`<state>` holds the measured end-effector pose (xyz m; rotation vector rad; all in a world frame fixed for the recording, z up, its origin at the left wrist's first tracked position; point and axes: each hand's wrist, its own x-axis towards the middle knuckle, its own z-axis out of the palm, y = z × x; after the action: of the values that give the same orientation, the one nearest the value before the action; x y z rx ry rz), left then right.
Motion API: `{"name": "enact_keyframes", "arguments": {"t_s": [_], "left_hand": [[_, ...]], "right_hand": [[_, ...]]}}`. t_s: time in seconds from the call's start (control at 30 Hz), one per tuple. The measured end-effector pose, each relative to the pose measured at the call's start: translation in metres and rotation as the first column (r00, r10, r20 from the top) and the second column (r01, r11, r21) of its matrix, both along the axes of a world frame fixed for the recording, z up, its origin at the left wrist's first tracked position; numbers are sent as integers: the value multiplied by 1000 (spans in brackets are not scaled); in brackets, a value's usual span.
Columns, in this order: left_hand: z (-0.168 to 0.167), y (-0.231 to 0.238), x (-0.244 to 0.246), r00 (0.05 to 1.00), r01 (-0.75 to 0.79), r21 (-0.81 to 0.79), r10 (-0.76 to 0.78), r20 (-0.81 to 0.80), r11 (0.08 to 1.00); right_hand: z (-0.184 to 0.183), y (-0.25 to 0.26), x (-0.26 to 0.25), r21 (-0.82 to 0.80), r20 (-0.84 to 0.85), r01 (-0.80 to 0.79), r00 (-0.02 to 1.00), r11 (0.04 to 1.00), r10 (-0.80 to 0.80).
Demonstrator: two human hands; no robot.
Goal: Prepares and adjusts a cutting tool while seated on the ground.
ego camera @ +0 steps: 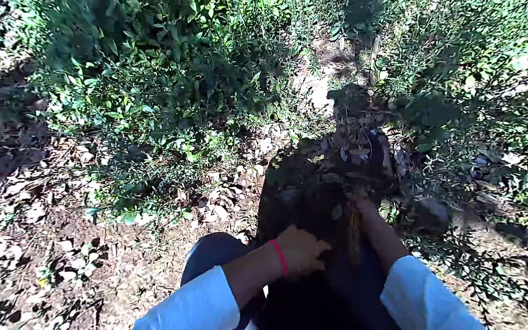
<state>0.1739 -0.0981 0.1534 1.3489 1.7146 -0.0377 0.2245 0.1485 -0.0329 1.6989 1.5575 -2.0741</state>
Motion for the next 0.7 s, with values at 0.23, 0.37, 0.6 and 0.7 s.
{"name": "enact_keyframes", "arguments": {"t_s": [0.23, 0.37, 0.6, 0.7], "left_hand": [[-1, 0, 1, 1000, -5, -1, 5, 0, 1000], [-2, -1, 1, 1000, 4, 4, -4, -3, 1000], [-5, 1, -4, 1000, 23, 2, -23, 14, 1000], [-5, 0, -5, 999, 34, 5, -34, 7, 999]], "right_hand": [[-6, 1, -3, 9, -18, -4, 1000, 1000, 4], [-6, 2, -1, -4, -15, 14, 1000, 1000, -14], [-10, 6, 1, -15, -7, 22, 1000, 1000, -23], [-9, 5, 1, -16, -3, 14, 1000, 1000, -14]]}}
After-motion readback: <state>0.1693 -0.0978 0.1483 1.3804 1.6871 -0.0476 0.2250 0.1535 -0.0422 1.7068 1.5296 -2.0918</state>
